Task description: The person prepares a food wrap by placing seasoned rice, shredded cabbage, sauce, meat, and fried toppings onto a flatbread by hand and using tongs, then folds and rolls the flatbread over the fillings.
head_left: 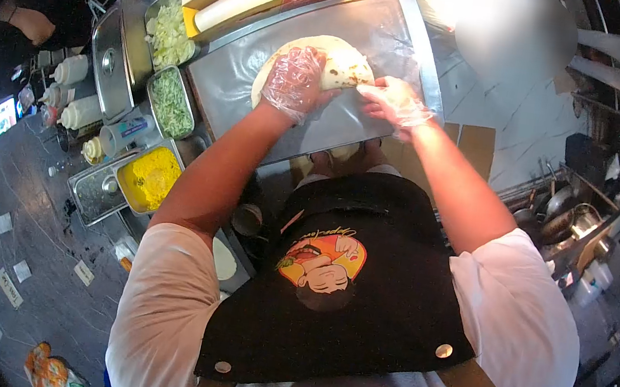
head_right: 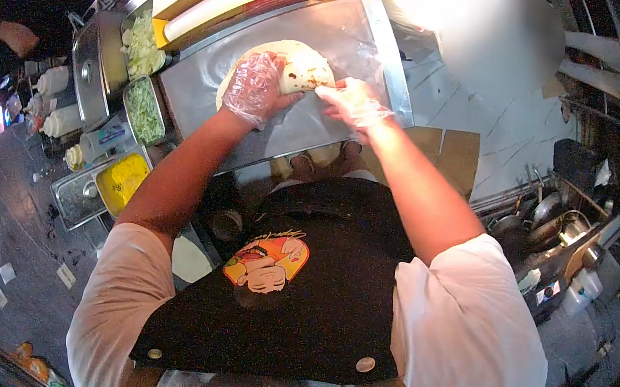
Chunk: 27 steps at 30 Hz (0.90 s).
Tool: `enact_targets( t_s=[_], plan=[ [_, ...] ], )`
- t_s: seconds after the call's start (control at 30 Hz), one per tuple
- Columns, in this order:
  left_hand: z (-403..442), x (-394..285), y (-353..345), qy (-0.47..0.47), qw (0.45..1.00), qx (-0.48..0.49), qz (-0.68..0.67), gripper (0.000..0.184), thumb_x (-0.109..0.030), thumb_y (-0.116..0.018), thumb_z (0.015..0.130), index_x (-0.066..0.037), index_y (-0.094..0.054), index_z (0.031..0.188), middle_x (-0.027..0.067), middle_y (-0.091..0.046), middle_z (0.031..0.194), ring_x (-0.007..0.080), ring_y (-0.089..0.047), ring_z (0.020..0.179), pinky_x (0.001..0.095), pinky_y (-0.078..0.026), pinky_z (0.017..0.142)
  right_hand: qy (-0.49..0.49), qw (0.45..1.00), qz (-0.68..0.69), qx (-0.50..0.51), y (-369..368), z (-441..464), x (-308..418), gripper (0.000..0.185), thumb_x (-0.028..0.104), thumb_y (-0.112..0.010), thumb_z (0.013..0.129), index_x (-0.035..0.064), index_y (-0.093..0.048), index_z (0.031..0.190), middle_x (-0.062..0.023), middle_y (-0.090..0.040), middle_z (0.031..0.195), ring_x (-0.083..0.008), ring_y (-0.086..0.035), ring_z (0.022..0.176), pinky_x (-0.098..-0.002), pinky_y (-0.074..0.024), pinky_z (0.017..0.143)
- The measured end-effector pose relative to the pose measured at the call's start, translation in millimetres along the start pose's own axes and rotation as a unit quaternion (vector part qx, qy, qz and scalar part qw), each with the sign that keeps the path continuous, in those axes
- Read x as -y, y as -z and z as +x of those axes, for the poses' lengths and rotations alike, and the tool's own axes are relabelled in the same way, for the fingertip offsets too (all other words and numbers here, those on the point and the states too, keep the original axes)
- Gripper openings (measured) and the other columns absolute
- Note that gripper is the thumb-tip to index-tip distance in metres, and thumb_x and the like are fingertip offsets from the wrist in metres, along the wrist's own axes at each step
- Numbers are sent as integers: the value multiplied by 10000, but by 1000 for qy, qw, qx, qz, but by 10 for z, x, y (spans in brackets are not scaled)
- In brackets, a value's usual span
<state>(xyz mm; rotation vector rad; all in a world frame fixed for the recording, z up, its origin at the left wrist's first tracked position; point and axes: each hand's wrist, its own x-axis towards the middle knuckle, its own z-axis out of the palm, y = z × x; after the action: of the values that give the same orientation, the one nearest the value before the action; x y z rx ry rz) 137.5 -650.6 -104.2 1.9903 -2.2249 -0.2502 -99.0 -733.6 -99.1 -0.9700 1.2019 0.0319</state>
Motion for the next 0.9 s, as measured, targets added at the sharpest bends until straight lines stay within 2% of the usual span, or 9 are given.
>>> enact_targets(
  t_s=[0.07, 0.17, 0.27, 0.37, 0.47, 0.57, 0.6, 0.83, 0.9],
  plan=[
    [67, -44, 39, -5, 1000, -2, -20, 689, -552, -850, 854, -8, -712, 1254, 229, -707, 1203, 396, -672, 1156, 514, -521, 1040, 23, 987, 159, 2, -121, 88, -143, 417, 234, -788, 1030, -30, -634, 1313, -167, -755, 1194, -268, -761, 1044, -414, -621, 974],
    [112, -100, 82, 2, 999, 4, -40, 686, -516, -876, 834, -13, -709, 1268, 213, -721, 1175, 393, -681, 1120, 517, -533, 1012, 60, 970, 238, 4, -245, 90, -154, 423, 247, -785, 1034, -21, -632, 1324, -160, -757, 1203, -258, -757, 1101, -407, -613, 997],
    [99, -104, 70, 0, 999, -11, -44, 696, -497, -890, 821, -10, -704, 1281, 207, -734, 1163, 396, -689, 1097, 522, -540, 999, 161, 979, -85, -97, -131, 210, -160, 483, 246, -788, 1006, -26, -624, 1370, -176, -762, 1239, -284, -755, 1146, -418, -596, 1040],
    [85, -106, 83, 2, 998, -19, -62, 702, -488, -899, 812, -8, -700, 1285, 214, -733, 1185, 402, -691, 1108, 531, -541, 1003, 344, 853, -317, -232, -52, -31, 40, 581, 214, -784, 958, -37, -597, 1448, -188, -762, 1275, -314, -754, 1164, -416, -574, 1072],
    [77, -130, 58, 11, 998, -26, -59, 724, -483, -908, 803, -8, -690, 1304, 224, -724, 1212, 415, -687, 1134, 543, -539, 1014, 265, 927, -236, -119, 86, 101, 231, 470, 269, -758, 885, -10, -739, 1263, -273, -774, 1198, -446, -729, 1150, -475, -565, 1045],
    [76, -142, 76, 26, 998, -17, -63, 761, -495, -905, 802, -10, -675, 1341, 232, -711, 1238, 430, -677, 1163, 555, -534, 1025, 237, 939, -245, -41, 113, 195, 417, 492, 259, -742, 964, 14, -702, 1389, -164, -791, 1234, -290, -756, 1147, -395, -556, 1076],
    [59, -146, 78, 34, 997, -10, -69, 774, -502, -902, 804, -11, -669, 1355, 234, -706, 1248, 434, -673, 1173, 559, -532, 1029, 206, 956, -204, -33, 28, 191, 454, 442, 349, -708, 1012, 31, -749, 1316, -156, -799, 1215, -261, -753, 1119, -375, -558, 1047],
    [93, -193, 33, 47, 997, 16, -59, 770, -528, -875, 829, -41, -676, 1392, 233, -693, 1287, 439, -657, 1210, 563, -521, 1058, 199, 943, -264, -33, -69, 412, 398, 459, 397, -674, 1053, 32, -748, 1321, -160, -791, 1206, -241, -728, 1082, -386, -565, 995],
    [94, -182, -15, 37, 998, 19, -53, 736, -534, -869, 837, -55, -704, 1371, 230, -694, 1306, 440, -655, 1221, 559, -515, 1076, 211, 944, -251, -44, 21, 282, 420, 445, 415, -619, 1065, 38, -751, 1261, -204, -772, 1215, -336, -726, 1116, -430, -564, 1004]
  ],
)
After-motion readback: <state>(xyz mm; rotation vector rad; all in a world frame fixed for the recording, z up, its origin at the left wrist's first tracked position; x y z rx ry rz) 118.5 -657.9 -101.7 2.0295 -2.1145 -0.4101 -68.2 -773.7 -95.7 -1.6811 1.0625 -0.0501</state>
